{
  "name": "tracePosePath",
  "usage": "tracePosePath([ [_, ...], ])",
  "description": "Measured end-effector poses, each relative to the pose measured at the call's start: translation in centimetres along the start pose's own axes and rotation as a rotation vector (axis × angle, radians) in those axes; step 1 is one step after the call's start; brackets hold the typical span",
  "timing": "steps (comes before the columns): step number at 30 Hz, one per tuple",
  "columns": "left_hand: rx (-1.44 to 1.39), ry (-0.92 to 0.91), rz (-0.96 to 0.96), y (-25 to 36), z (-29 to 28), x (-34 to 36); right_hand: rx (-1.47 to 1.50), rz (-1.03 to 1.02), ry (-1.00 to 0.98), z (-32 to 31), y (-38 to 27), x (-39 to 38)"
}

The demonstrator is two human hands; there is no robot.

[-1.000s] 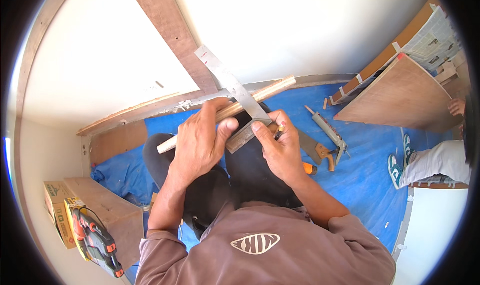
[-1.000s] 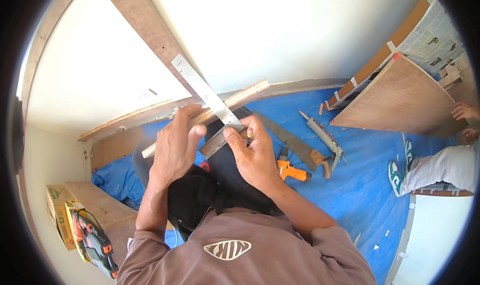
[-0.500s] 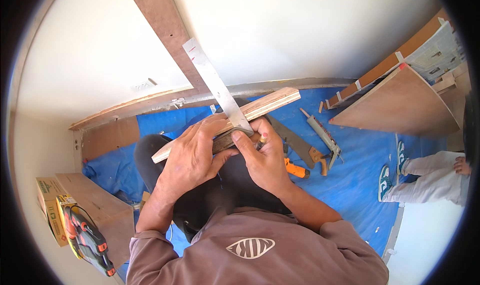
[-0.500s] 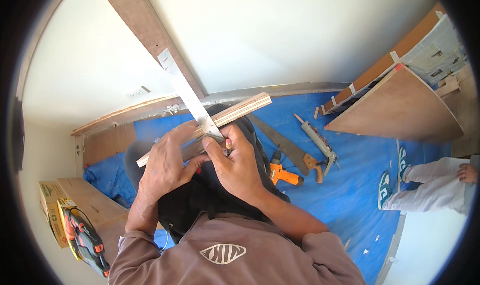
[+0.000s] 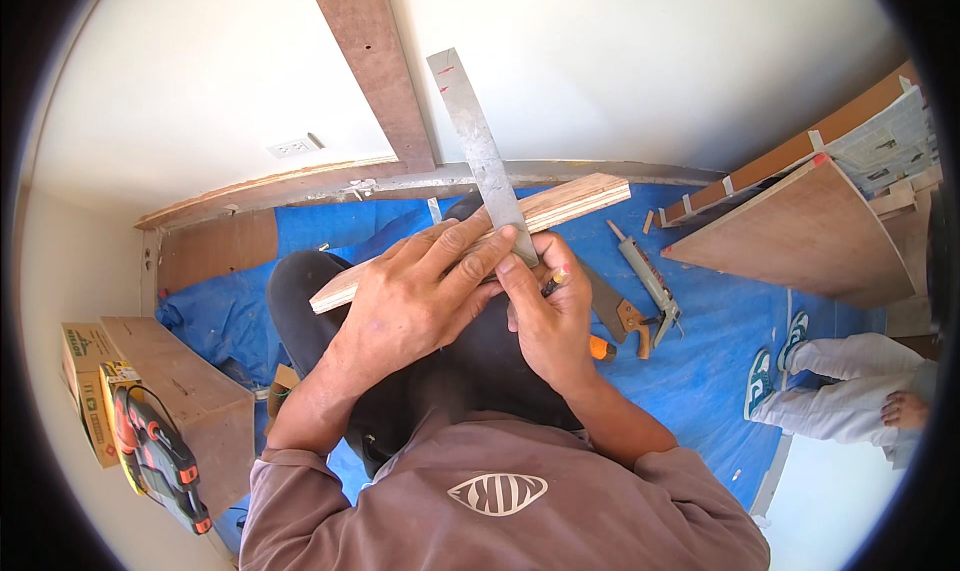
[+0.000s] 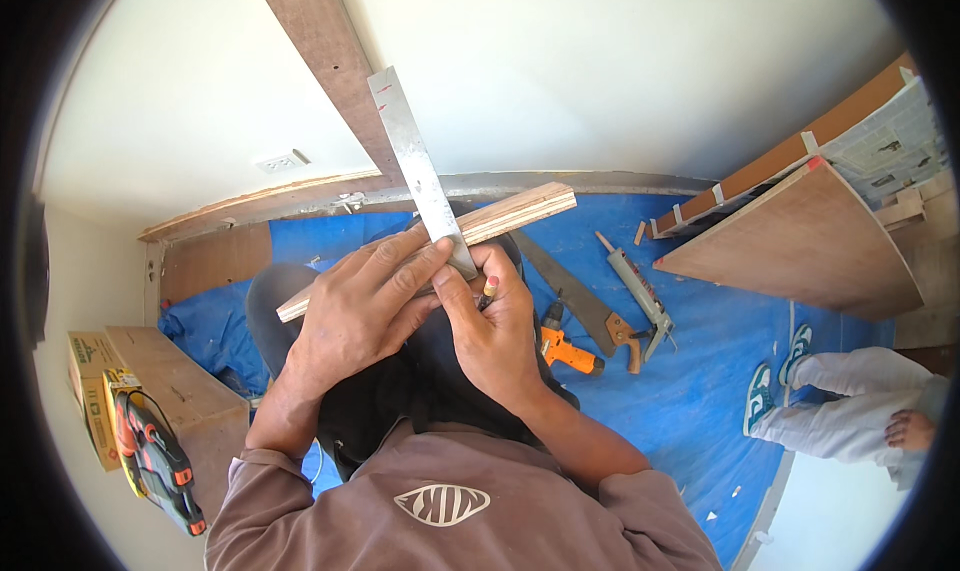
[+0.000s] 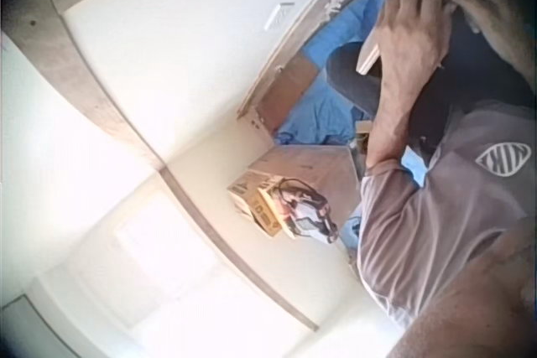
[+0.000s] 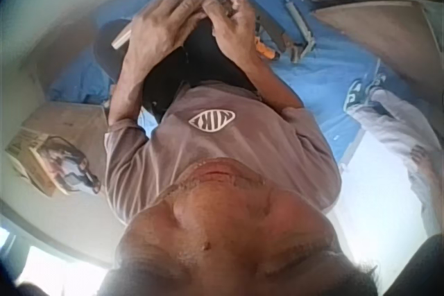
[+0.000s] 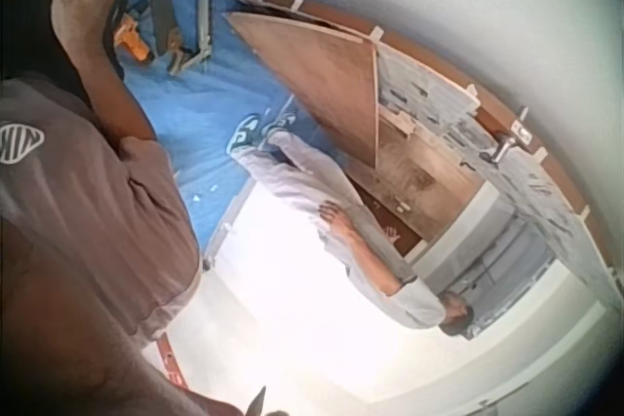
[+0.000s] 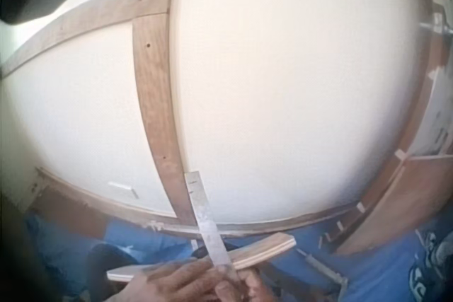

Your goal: The person measures a wall section with a tape measure and marks it with a pencil. They then position a wooden baseboard against the wall, use a square to mark a cut line on the wood, and prepare to cut it.

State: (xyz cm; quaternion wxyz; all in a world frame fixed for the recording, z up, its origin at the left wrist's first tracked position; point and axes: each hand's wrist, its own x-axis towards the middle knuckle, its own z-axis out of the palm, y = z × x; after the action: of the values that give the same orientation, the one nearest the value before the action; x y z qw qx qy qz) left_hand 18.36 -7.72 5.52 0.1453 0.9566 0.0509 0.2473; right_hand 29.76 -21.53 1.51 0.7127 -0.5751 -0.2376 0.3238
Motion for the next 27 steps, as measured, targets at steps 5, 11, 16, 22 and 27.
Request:
tracePosePath([
  [5, 0.001, 0.014, 0.004, 0.0, 0.0, -0.1, -0.012, -0.002, -0.013, 0.2, -0.3, -0.1],
  [11, 0.009, 0.016, 0.004, 0.1, 0.1, -0.2, -0.026, -0.020, -0.022, -0.1, -0.1, -0.2],
  [16, 0.006, 0.012, -0.002, 0.2, 0.1, -0.3, -0.037, -0.011, -0.026, -0.1, -0.6, -0.1],
  [22, -0.002, 0.011, -0.008, 0.4, 0.1, -0.1, -0.110, -0.023, -0.049, -0.8, 0.0, -0.3],
  [27, 0.024, 0.018, -0.009, 0.3, 0.3, -0.2, -0.417, -0.115, 0.047, -4.3, -1.7, 0.0],
])
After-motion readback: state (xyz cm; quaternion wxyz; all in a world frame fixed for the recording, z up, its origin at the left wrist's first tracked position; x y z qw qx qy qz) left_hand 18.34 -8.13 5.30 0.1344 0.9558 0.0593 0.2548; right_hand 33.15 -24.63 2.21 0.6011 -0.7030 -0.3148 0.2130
